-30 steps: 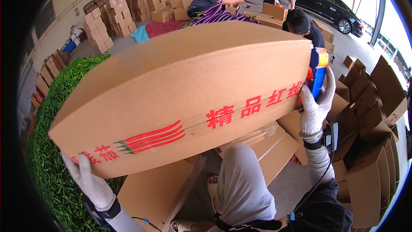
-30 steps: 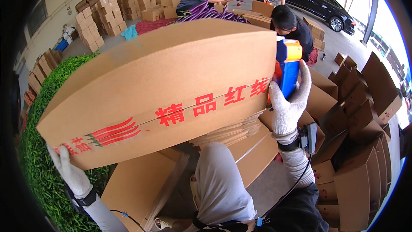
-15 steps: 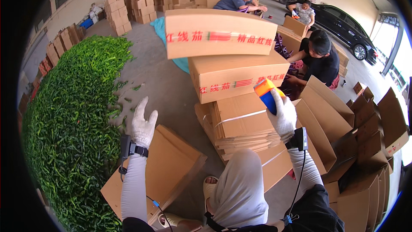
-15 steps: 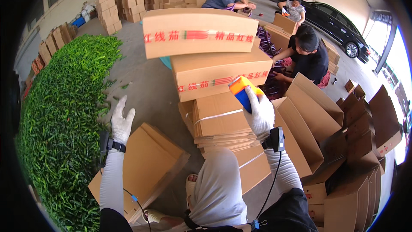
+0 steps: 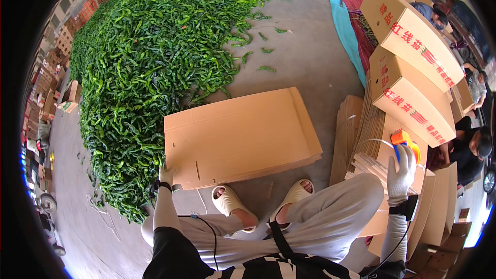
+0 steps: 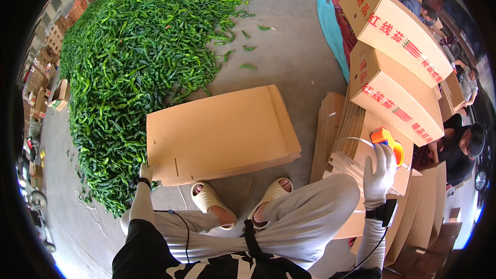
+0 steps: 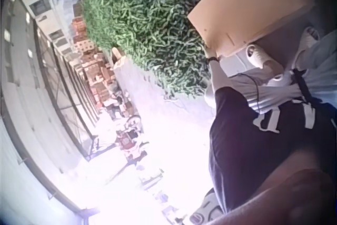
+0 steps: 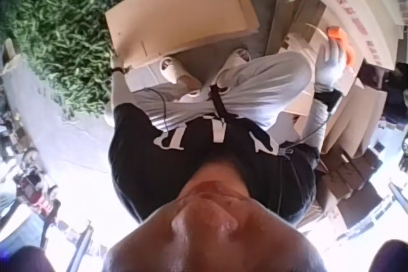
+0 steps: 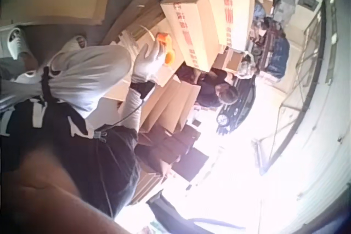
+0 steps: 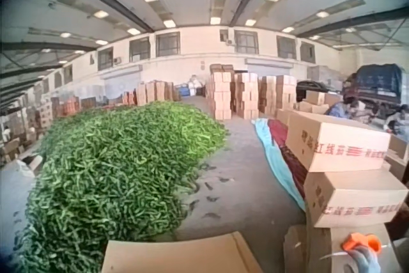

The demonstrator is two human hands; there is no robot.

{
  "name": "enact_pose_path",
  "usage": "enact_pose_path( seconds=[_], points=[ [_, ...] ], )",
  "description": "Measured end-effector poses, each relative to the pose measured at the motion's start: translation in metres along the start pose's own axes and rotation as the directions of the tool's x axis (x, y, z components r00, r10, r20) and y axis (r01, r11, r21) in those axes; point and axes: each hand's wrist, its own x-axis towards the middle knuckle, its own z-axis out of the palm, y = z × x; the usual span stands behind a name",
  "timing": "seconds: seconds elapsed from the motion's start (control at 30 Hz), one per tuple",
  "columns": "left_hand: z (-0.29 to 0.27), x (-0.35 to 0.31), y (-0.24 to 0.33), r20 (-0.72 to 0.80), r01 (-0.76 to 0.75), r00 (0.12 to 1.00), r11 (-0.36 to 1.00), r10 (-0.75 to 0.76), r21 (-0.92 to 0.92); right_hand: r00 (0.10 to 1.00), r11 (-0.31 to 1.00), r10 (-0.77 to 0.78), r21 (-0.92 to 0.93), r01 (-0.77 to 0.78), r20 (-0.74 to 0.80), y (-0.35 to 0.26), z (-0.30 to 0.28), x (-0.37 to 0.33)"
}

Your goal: The recorder is assembling and sealing cardboard boxes using a tape dispenser in a warehouse environment where others are sorting produce.

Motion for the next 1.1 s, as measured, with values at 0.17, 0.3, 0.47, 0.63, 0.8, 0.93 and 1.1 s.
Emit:
enact_pose_path(
  seconds=[0.17, 0.3, 0.47, 0.63, 0.8, 0.93, 1.1],
  points=[
    [-0.021, 0.003, -0.007, 0.221, 0.058, 0.975, 0.946, 0.015, -0.318, 0.930, 0.853, -0.269, 0.510, 0.109, 0.252, -0.137, 0.002, 0.056],
    [-0.032, -0.024, 0.080, 0.280, 0.051, 0.950, 0.821, 0.136, -0.569, 0.746, 0.837, -0.450, 0.523, 0.161, 0.490, -0.172, 0.062, 0.062],
    [-0.107, -0.051, 0.126, 0.190, -0.250, 0.880, 0.763, 0.436, -0.596, 0.852, 0.864, -0.395, 0.454, 0.218, 0.343, -0.213, 0.072, 0.086],
    [-0.126, -0.052, 0.120, 0.331, -0.327, 0.827, 0.868, 0.454, -0.373, 0.869, 0.867, -0.487, 0.163, 0.470, 0.087, -0.217, 0.044, 0.138],
    [-0.094, -0.040, 0.101, 0.055, -0.383, 0.908, 0.874, 0.416, -0.299, 0.509, 0.768, -0.632, 0.388, 0.509, 0.584, -0.213, 0.052, 0.128],
    [-0.077, -0.120, 0.212, 0.016, -0.117, 0.972, 0.540, 0.235, -0.833, 0.385, 0.744, -0.601, 0.315, 0.590, 0.700, -0.234, 0.023, 0.103],
    [-0.085, -0.152, 0.274, -0.038, -0.114, 0.989, 0.559, 0.144, -0.821, 0.301, 0.638, -0.750, 0.523, 0.566, 0.590, -0.236, 0.025, 0.093]
  ],
)
